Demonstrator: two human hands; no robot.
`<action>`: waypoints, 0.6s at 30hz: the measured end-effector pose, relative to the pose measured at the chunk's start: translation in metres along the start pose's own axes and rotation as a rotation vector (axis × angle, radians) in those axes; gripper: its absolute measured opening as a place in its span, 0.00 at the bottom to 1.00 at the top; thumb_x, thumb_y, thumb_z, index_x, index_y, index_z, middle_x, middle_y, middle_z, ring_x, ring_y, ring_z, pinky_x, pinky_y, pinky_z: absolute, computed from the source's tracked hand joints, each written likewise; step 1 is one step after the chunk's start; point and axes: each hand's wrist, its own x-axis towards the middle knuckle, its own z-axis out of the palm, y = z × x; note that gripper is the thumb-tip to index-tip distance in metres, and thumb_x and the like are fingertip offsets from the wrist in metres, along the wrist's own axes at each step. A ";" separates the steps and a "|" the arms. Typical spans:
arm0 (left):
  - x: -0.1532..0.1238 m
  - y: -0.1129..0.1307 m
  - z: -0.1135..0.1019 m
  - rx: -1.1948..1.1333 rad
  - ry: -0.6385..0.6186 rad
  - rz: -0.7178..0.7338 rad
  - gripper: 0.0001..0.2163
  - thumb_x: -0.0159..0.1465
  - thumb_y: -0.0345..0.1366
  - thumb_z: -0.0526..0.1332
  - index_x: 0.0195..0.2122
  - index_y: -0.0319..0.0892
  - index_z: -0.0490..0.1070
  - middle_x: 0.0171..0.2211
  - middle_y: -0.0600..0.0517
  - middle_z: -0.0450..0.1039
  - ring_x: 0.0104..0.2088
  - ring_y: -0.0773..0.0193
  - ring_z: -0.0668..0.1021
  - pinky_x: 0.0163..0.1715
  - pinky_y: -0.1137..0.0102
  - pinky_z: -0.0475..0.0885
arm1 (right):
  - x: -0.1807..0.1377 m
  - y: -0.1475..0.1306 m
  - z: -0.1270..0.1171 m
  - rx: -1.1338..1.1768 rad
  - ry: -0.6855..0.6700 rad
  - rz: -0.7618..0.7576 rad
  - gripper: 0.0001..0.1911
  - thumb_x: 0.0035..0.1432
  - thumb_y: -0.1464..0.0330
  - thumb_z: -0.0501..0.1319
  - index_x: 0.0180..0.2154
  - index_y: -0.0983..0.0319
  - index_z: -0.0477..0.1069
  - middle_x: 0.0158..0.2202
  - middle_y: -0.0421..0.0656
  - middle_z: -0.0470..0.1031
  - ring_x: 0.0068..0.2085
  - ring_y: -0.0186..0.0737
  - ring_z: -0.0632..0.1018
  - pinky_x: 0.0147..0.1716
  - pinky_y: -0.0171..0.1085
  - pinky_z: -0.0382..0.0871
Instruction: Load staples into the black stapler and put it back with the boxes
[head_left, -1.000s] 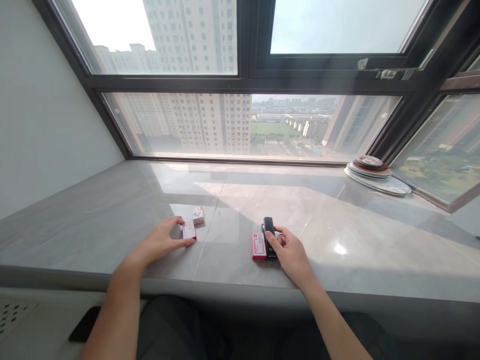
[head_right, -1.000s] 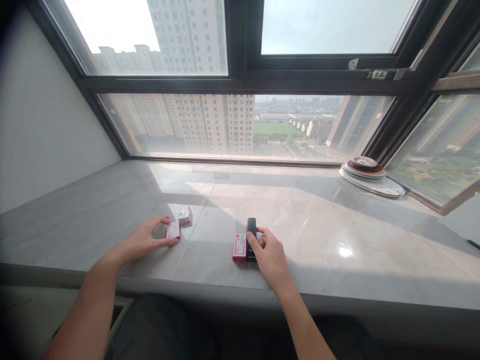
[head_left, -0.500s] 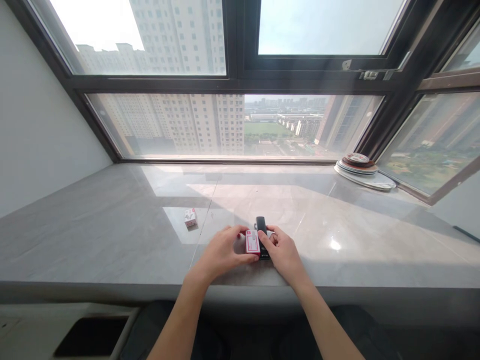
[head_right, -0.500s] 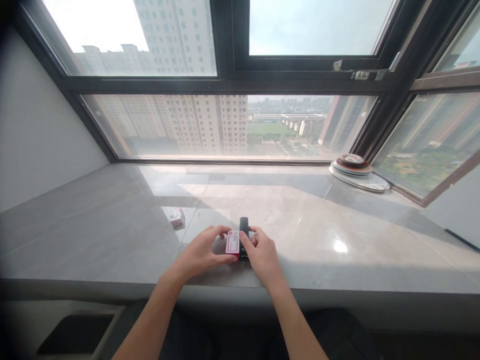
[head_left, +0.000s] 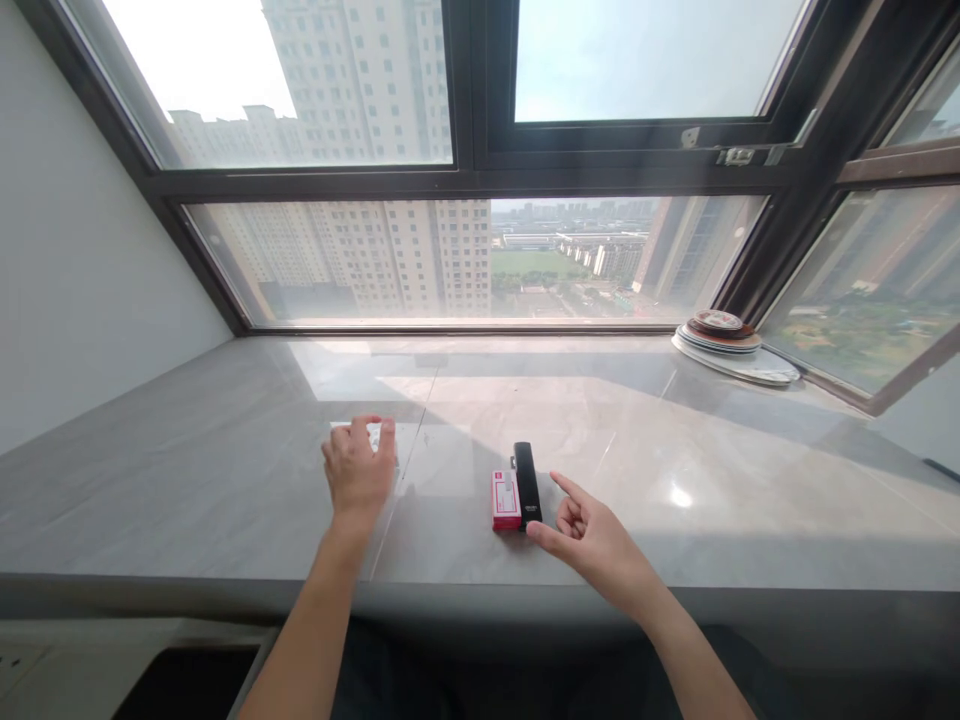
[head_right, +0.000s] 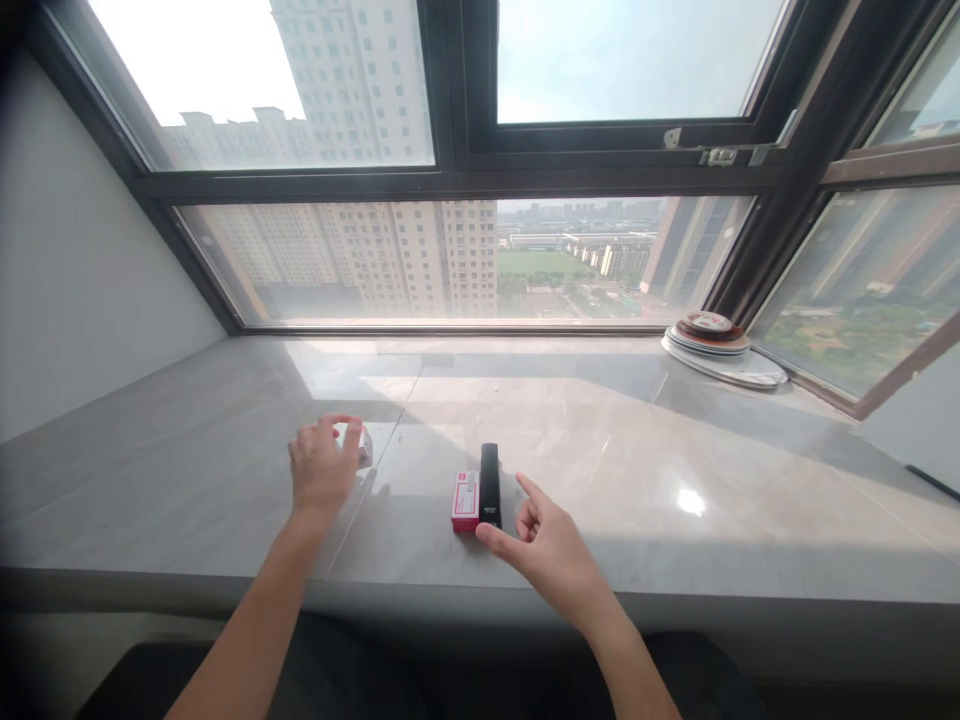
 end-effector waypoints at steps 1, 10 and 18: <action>0.013 -0.010 -0.004 0.026 -0.034 -0.056 0.27 0.74 0.54 0.44 0.61 0.41 0.67 0.51 0.37 0.73 0.54 0.41 0.73 0.54 0.49 0.66 | -0.002 0.000 0.000 -0.004 -0.029 0.009 0.54 0.52 0.47 0.71 0.72 0.61 0.55 0.28 0.35 0.64 0.28 0.35 0.67 0.29 0.36 0.66; -0.002 0.035 0.051 -0.021 -0.383 0.230 0.20 0.74 0.55 0.47 0.53 0.53 0.72 0.39 0.52 0.81 0.42 0.55 0.81 0.40 0.67 0.67 | 0.019 -0.016 0.007 -0.050 -0.209 -0.003 0.46 0.46 0.58 0.76 0.65 0.59 0.66 0.25 0.33 0.69 0.28 0.36 0.70 0.28 0.33 0.63; -0.042 0.074 0.071 -0.070 -0.425 0.361 0.23 0.77 0.49 0.37 0.48 0.52 0.71 0.39 0.51 0.81 0.40 0.57 0.81 0.38 0.69 0.66 | 0.019 -0.032 0.012 -0.151 -0.213 -0.080 0.24 0.48 0.66 0.72 0.49 0.57 0.76 0.32 0.39 0.80 0.34 0.42 0.77 0.34 0.35 0.69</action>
